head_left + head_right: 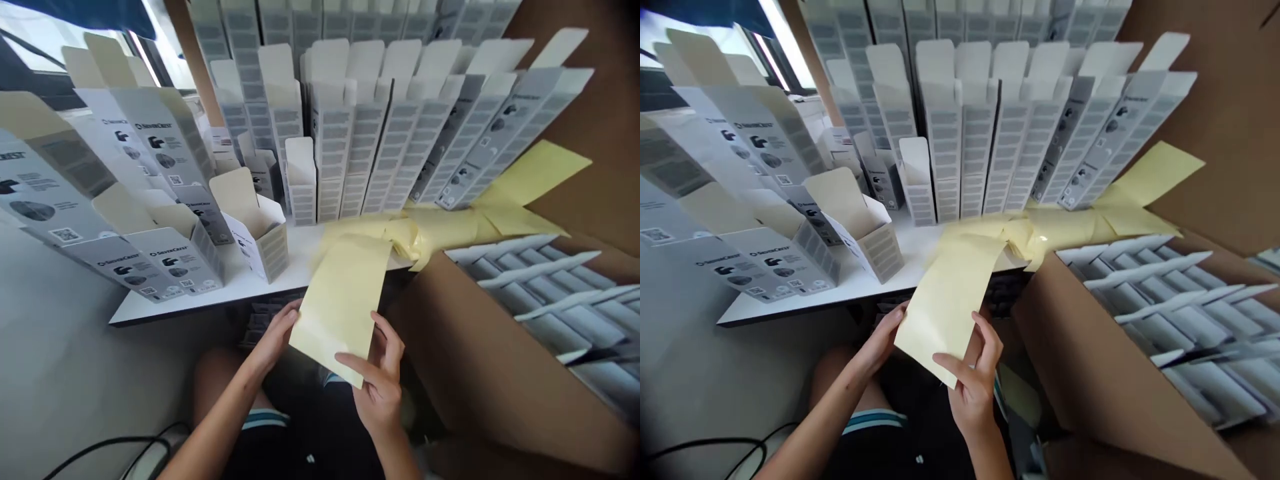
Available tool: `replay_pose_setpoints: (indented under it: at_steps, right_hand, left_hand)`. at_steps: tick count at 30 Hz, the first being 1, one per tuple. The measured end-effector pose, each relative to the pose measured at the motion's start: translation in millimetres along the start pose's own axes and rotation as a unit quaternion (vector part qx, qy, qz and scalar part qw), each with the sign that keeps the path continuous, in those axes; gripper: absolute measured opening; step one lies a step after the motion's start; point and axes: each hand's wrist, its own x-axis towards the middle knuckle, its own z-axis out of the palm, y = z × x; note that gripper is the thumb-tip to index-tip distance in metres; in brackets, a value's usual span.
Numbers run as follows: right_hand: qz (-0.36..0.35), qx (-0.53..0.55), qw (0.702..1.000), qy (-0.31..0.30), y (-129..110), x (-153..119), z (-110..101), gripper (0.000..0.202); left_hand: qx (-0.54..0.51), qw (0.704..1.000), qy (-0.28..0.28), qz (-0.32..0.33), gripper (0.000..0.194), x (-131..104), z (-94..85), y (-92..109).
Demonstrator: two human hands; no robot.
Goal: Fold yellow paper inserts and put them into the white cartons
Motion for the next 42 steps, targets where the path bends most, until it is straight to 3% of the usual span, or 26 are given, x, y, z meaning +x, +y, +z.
replay_pose_setpoints:
  at_steps: [4, 7, 9, 12, 15, 18, 21, 25, 27, 32, 36, 42]
  right_hand:
    - [0.052, 0.057, 0.994, -0.073, 1, -47, -10, 0.035]
    - [0.143, 0.073, 0.987, 0.000, 7, -56, -18, 0.034]
    - [0.246, 0.134, 0.960, 0.016, 11, -50, -20, 0.037]
    - [0.381, 0.220, 0.894, -0.081, 16, -33, -13, 0.054]
    - [0.447, 0.250, 0.846, -0.145, 15, -22, 1, 0.047]
    - [0.427, 0.239, 0.850, -0.195, 13, -20, 10, 0.039]
    - [0.382, 0.177, 0.860, -0.287, 16, -25, 9, 0.032]
    - [0.374, 0.133, 0.832, -0.388, 19, -33, -2, 0.036]
    - [0.383, 0.131, 0.838, -0.366, 21, -33, -7, 0.040]
    - [0.388, 0.153, 0.883, -0.216, 23, -22, -9, 0.042]
    - [0.374, 0.178, 0.880, -0.232, 23, -17, -7, 0.040]
    - [0.390, 0.220, 0.855, -0.261, 24, -20, -6, 0.033]
  left_hand:
    - [-0.013, 0.996, -0.063, -0.059, 0.047, 10, 5.4, 13]
    - [-0.008, 0.997, -0.054, -0.058, 0.043, 4, 8.4, 9]
    - [-0.012, 0.997, -0.051, -0.058, 0.043, -5, 9.3, 2]
    - [-0.014, 0.996, -0.055, -0.070, 0.043, -22, 9.2, -7]
    - [-0.029, 0.996, -0.041, -0.080, 0.043, -39, 4.7, -13]
    - [-0.043, 0.996, -0.009, -0.074, 0.043, -51, -4.6, -14]
    - [-0.023, 0.998, 0.025, -0.047, 0.043, -54, -12.8, -9]
    - [-0.027, 0.998, 0.038, -0.034, 0.048, -46, -12.3, 2]
    - [-0.032, 0.998, 0.019, -0.043, 0.047, -44, -8.1, 4]
    - [-0.029, 0.996, -0.028, -0.076, 0.044, -49, -0.2, -5]
    - [-0.021, 0.998, 0.004, -0.064, 0.042, -56, -0.7, -8]
    - [0.017, 0.997, 0.053, -0.049, 0.043, -57, -0.2, 3]
